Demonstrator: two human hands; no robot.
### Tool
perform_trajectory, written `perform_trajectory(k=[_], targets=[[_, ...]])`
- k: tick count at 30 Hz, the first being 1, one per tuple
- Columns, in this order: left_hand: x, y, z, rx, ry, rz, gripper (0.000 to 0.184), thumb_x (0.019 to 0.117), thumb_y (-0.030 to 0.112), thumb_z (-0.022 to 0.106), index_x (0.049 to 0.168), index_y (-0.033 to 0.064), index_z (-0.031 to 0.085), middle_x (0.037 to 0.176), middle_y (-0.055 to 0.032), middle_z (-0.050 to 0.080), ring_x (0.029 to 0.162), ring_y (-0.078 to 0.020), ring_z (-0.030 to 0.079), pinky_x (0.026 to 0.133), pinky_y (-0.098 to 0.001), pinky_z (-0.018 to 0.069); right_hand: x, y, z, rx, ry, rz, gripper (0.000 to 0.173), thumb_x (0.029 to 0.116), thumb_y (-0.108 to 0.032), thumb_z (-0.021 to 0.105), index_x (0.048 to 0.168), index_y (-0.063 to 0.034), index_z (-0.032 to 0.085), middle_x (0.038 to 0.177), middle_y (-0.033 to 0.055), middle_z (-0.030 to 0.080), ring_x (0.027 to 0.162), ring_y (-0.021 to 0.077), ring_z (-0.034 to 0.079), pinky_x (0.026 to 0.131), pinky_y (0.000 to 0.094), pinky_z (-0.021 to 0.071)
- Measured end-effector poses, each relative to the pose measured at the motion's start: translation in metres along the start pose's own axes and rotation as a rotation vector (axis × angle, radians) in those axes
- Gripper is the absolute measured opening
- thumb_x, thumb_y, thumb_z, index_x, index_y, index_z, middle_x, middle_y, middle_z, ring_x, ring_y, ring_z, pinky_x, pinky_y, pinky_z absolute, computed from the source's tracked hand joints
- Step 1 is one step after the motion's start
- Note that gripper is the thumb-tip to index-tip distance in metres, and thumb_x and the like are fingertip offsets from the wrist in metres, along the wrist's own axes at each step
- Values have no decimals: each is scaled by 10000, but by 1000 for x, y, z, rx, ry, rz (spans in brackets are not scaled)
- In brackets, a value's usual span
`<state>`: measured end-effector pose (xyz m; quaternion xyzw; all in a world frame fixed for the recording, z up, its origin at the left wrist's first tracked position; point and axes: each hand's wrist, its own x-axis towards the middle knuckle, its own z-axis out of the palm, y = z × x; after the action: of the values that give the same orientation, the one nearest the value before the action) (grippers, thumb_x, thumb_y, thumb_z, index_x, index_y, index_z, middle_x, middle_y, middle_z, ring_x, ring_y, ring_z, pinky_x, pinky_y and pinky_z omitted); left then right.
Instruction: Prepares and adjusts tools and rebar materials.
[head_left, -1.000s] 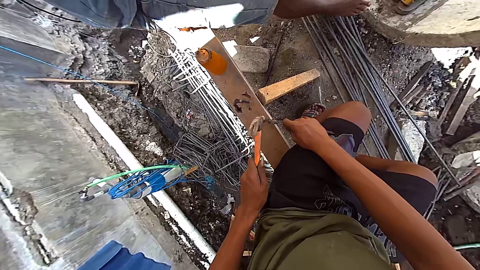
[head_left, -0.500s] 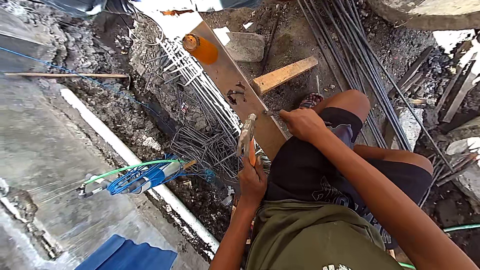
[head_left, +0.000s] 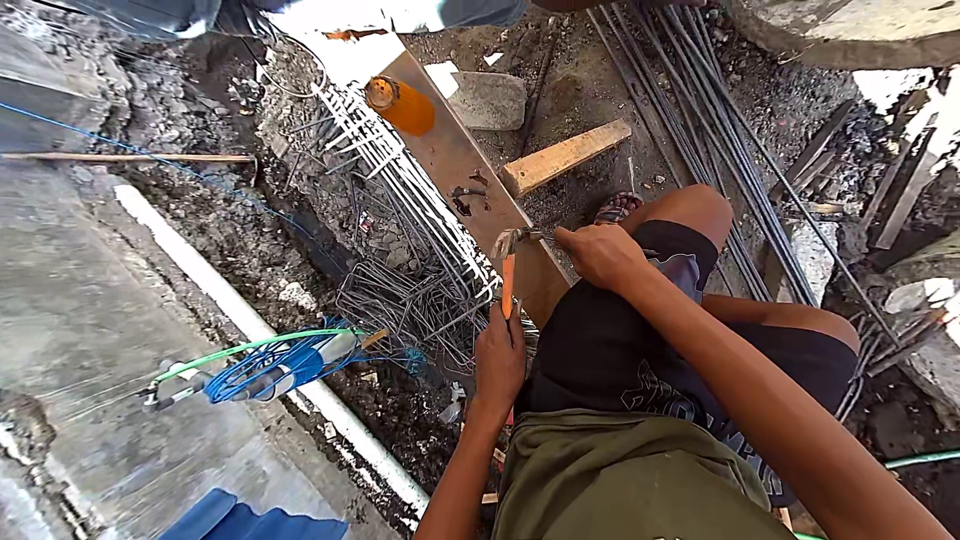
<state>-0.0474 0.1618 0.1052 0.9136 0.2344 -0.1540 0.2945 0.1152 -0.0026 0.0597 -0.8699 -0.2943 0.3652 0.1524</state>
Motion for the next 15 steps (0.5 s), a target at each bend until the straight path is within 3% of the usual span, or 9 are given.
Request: perform_trajectory(k=[3, 5, 6, 7, 9, 10, 13, 15], targets=[[-13, 11, -3, -85, 251, 162, 314, 1047, 183, 455, 1039, -94, 603, 576, -33, 493, 465, -86, 501, 476, -255, 456, 0, 3, 3, 20, 12, 5, 241, 1078, -256, 442, 1188, -158, 633, 883, 141, 698, 870, 376, 709, 704, 556, 545], [-9, 9, 5, -92, 386, 253, 326, 1038, 184, 443, 1024, -107, 589, 571, -37, 499, 457, -54, 499, 469, -210, 452, 2, 3, 3, 16, 32, 3, 237, 1078, -269, 447, 1163, -158, 638, 856, 132, 693, 852, 370, 709, 690, 549, 545], [-7, 4, 11, -53, 383, 250, 317, 1024, 167, 453, 1040, -115, 596, 576, -58, 525, 465, -82, 529, 478, -230, 472, 4, 4, 0, 13, 26, 6, 241, 1081, -273, 447, 1170, -154, 637, 857, 137, 692, 855, 376, 709, 691, 555, 545], [-7, -2, 14, -7, 290, 187, 322, 1014, 147, 472, 1096, -131, 612, 599, -102, 574, 492, -163, 584, 505, -312, 511, 2, 1, 0, 11, 8, 13, 242, 1084, -279, 445, 1173, -154, 633, 860, 139, 691, 857, 378, 708, 689, 556, 543], [3, -2, 7, 32, -12, -12, 355, 1075, 175, 465, 1230, -118, 592, 727, -189, 650, 669, -336, 677, 670, -501, 553, 2, -2, -4, -2, -15, 21, 249, 1084, -274, 444, 1193, -154, 633, 883, 146, 699, 873, 383, 709, 704, 559, 544], [6, -1, 3, 32, -43, -27, 356, 1083, 192, 462, 1228, -104, 595, 720, -175, 639, 663, -327, 666, 665, -496, 547, 2, -2, -5, -7, -24, 21, 253, 1083, -264, 442, 1206, -152, 632, 897, 152, 702, 879, 389, 708, 712, 563, 543], [0, 7, -3, -13, 202, 145, 285, 1031, 166, 483, 1033, -84, 619, 576, -65, 518, 482, -160, 535, 490, -330, 470, 5, 3, -5, 0, -21, 25, 253, 1074, -242, 450, 1235, -159, 626, 913, 160, 704, 890, 398, 707, 718, 575, 543], [-8, 4, -1, -35, 367, 252, 267, 1019, 160, 475, 1013, -79, 594, 566, -36, 488, 455, -80, 493, 461, -234, 441, 1, 1, 4, 13, -11, 25, 257, 1079, -261, 447, 1235, -166, 626, 905, 153, 703, 883, 393, 708, 710, 571, 545]])
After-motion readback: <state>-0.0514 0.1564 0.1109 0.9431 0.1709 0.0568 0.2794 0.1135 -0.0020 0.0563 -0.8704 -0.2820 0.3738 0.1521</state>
